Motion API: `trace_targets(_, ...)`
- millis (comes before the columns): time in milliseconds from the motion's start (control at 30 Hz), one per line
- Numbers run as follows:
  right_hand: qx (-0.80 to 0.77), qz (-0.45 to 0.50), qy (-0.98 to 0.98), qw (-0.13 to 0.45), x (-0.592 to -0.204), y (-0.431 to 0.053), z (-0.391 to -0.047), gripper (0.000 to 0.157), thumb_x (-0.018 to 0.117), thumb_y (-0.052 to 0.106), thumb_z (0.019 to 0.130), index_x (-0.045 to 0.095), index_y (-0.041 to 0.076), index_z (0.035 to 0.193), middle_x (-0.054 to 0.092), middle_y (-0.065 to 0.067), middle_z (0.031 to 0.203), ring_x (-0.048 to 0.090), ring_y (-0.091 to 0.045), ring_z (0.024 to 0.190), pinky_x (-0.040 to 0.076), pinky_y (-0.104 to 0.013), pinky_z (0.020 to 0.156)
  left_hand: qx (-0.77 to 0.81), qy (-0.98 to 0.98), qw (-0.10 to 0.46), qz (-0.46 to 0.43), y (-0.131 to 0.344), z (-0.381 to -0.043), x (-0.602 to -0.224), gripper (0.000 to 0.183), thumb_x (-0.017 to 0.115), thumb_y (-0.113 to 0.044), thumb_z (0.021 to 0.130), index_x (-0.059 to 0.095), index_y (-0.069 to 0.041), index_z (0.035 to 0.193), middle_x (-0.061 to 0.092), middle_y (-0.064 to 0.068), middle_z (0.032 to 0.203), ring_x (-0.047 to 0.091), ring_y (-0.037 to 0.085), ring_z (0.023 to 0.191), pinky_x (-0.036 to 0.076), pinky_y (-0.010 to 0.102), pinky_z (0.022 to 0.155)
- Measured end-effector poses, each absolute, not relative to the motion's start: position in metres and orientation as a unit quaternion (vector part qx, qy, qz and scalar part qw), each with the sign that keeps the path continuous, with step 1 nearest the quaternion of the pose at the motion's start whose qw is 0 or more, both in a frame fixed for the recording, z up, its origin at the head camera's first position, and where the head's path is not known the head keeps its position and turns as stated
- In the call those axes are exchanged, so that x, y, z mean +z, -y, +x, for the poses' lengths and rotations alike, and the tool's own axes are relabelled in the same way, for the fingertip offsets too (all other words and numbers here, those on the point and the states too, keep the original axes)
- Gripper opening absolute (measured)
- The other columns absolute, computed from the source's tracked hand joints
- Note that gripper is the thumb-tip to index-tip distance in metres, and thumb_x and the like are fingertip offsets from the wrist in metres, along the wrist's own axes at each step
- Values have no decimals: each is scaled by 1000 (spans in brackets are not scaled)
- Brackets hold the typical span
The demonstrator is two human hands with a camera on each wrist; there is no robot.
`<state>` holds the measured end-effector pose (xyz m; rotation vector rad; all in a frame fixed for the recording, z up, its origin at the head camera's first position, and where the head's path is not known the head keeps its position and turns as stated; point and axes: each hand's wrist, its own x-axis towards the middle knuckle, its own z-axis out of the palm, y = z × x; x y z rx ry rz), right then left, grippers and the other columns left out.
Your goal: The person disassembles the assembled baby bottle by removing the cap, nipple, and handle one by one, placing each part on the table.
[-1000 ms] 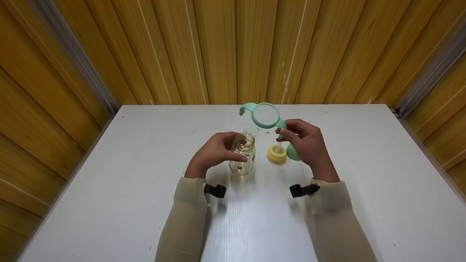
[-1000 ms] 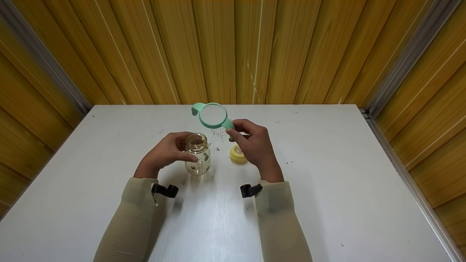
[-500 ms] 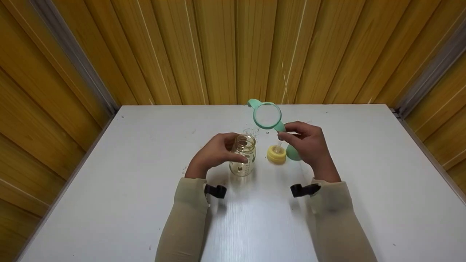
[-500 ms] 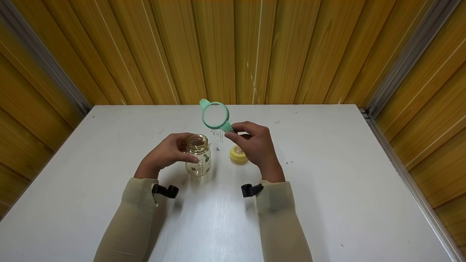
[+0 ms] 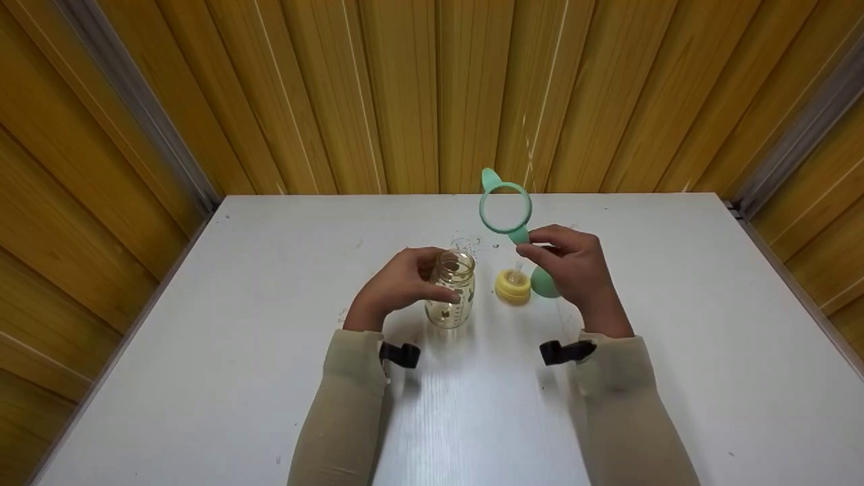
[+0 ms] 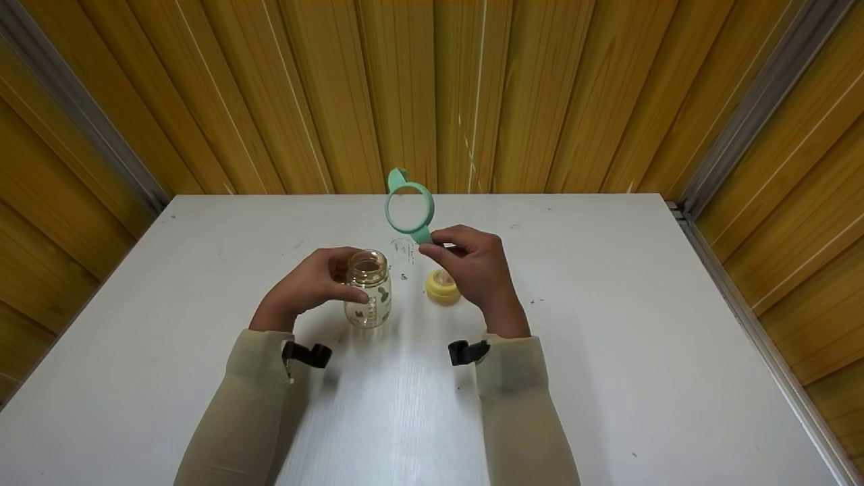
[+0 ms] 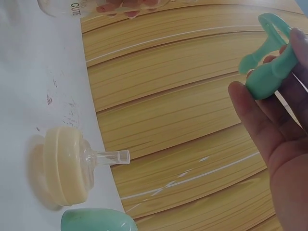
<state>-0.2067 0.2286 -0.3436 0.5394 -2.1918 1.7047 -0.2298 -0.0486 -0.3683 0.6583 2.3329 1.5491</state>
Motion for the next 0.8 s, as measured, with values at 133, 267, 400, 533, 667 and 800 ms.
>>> trace_targets(133,580,192,774,167,-344,-229,-207,13,77,14,82,77,8,93,73,4,86,65,-14,81,55,-23,73,529,-808,130,222,48,-229,-369,68,91,-36,63,63,-22,124,69,-5,115,64,14,107,51,35,96)
trace_targets(267,554,191,791,176,-345,-229,-208,11,77,18,83,78,12,92,73,-1,87,63,-15,77,53,-23,70,528,-811,129,218,48,-230,-369,68,91,-38,62,64,-23,122,69,-6,115,64,13,107,51,35,96)
trace_targets(400,536,191,802,179,-344,-229,-207,11,75,20,84,78,14,93,73,-4,88,60,-15,76,50,-23,69,530,-808,130,223,48,-229,-369,67,91,-37,63,64,-23,122,69,-5,114,65,14,106,51,35,94)
trace_targets(533,525,189,810,182,-344,-230,-207,11,75,22,85,78,15,93,73,-3,88,60,-14,76,49,-22,69,529,-808,131,221,48,-229,-368,66,91,-36,63,64,-23,122,69,-5,114,64,14,106,51,35,95)
trace_targets(667,510,176,823,178,-343,-232,-207,13,74,26,85,78,17,93,74,-1,89,60,-14,77,49,-23,70,527,-812,134,213,48,-229,-368,68,91,-37,62,64,-24,122,68,-6,115,63,14,108,50,36,97)
trace_targets(800,497,160,837,163,-342,-234,-207,17,73,31,86,78,18,96,74,-1,91,60,-14,80,48,-24,72,529,-809,138,214,48,-229,-368,68,91,-36,63,64,-23,123,69,-5,114,64,14,108,50,37,97)
